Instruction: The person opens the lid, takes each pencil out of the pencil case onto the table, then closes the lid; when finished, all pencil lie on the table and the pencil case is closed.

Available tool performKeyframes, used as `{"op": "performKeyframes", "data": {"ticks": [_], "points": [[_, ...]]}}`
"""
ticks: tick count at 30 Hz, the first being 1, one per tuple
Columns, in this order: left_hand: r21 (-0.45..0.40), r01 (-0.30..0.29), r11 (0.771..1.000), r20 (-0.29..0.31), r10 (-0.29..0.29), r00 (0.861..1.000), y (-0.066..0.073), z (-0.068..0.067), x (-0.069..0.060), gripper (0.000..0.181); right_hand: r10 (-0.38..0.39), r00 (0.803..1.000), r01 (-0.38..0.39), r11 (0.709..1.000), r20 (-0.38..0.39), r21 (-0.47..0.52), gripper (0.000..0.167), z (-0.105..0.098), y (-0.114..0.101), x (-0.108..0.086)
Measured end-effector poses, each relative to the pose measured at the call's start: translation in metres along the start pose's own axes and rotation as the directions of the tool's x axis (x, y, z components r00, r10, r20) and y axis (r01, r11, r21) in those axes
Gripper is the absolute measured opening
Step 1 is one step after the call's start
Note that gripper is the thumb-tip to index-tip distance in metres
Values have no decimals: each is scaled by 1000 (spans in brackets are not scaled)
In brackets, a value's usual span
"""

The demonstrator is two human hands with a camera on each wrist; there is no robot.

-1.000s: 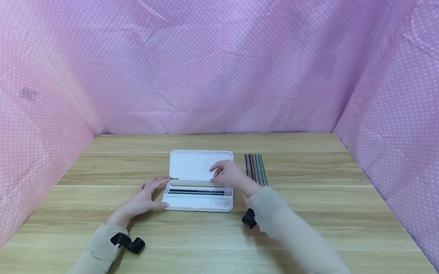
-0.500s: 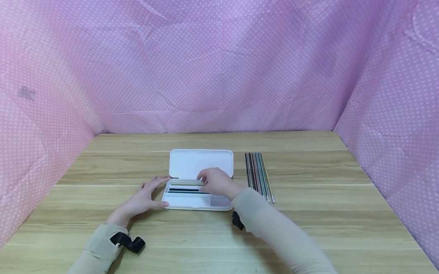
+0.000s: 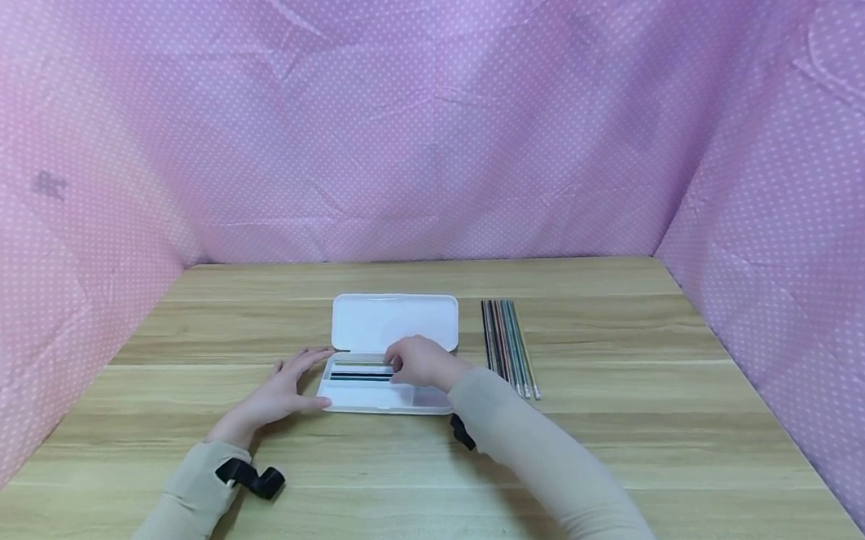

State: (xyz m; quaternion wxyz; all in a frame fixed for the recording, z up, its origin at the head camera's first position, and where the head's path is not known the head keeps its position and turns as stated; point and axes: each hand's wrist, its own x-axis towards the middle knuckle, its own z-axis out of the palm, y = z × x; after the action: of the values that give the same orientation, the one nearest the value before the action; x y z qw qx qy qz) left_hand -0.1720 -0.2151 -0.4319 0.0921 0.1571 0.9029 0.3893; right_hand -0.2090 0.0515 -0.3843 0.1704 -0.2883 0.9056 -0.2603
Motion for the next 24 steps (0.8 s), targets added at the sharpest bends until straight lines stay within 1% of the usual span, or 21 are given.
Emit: {"op": "performKeyframes", "data": {"ticks": [7, 13, 17, 24], "points": [[1, 12, 1000, 5, -12, 1000, -1, 0, 1, 81, 1, 997, 3, 999, 77, -47, 26, -2, -1, 3], [-1, 2, 1000, -1, -2, 1000, 0, 1, 0, 81, -9, 993, 18, 997, 116, -73, 24, -3, -2, 6], [0, -7, 1000, -7, 7, 1000, 0, 0, -1, 82, -26, 991, 33, 998, 135, -55, 21, -1, 0, 8], [-1, -16, 1000, -5, 16, 1000, 0, 1, -1, 81, -34, 987, 37, 999, 156, -19, 19, -2, 2, 8]]}}
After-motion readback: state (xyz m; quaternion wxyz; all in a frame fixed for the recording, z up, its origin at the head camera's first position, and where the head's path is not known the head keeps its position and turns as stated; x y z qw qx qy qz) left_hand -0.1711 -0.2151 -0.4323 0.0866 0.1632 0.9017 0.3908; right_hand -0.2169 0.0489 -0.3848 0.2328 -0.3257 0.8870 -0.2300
